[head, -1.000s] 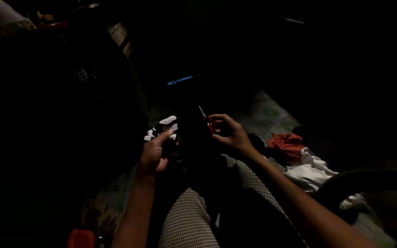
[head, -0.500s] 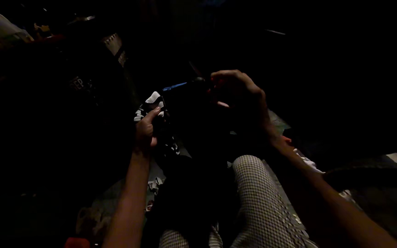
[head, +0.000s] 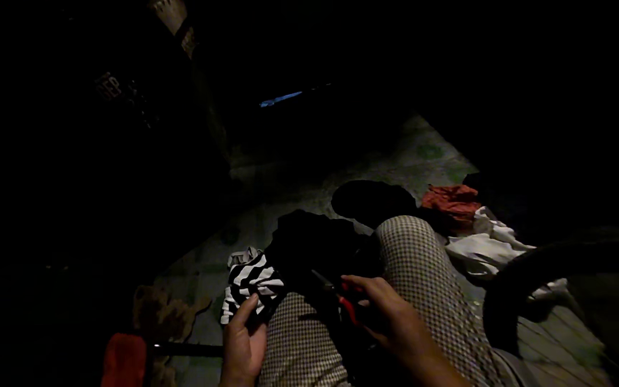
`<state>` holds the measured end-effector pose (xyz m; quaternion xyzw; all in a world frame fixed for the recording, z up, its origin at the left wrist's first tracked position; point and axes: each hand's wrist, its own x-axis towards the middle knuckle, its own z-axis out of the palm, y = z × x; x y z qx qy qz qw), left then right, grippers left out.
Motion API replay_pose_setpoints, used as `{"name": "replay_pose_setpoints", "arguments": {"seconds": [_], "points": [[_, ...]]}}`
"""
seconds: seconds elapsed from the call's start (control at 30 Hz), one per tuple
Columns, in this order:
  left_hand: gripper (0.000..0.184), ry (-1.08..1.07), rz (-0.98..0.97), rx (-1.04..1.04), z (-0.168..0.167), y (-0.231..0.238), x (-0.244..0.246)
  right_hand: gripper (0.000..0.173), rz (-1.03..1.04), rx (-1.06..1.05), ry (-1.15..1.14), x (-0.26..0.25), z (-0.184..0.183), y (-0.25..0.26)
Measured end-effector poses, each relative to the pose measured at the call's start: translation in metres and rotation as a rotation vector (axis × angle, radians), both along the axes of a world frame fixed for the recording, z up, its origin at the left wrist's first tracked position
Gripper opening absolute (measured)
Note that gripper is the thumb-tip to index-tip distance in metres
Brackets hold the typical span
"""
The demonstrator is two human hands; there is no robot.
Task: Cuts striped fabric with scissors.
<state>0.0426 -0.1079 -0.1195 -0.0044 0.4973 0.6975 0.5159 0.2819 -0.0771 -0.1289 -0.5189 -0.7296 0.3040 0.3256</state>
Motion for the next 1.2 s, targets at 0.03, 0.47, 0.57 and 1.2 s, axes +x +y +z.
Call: {"name": "replay_pose_setpoints", "arguments": {"seconds": [0.03,0.47,0.57,1.2], "points": [[0.013,-0.052,0.029,0.02,0.001,0.002,-0.001,0.045,0.003,-0.027,-0.005,-0.002,0.001,0.001],[0.019,-0.462,-0.106,-0.168,0.027,0.008,-0.006,0.06,0.086,-0.347,0.2,-0.008,0.03,-0.018],[0.02,-0.445,-0.157,-0.159,0.029,0.008,-0.007,0.055,0.197,-0.408,0.439,-0.01,0.04,-0.022],[0.041,-0.238,-0.526,-0.05,0.017,0.017,-0.017,0.047,0.589,-1.039,0.769,-0.011,0.018,-0.022]]}}
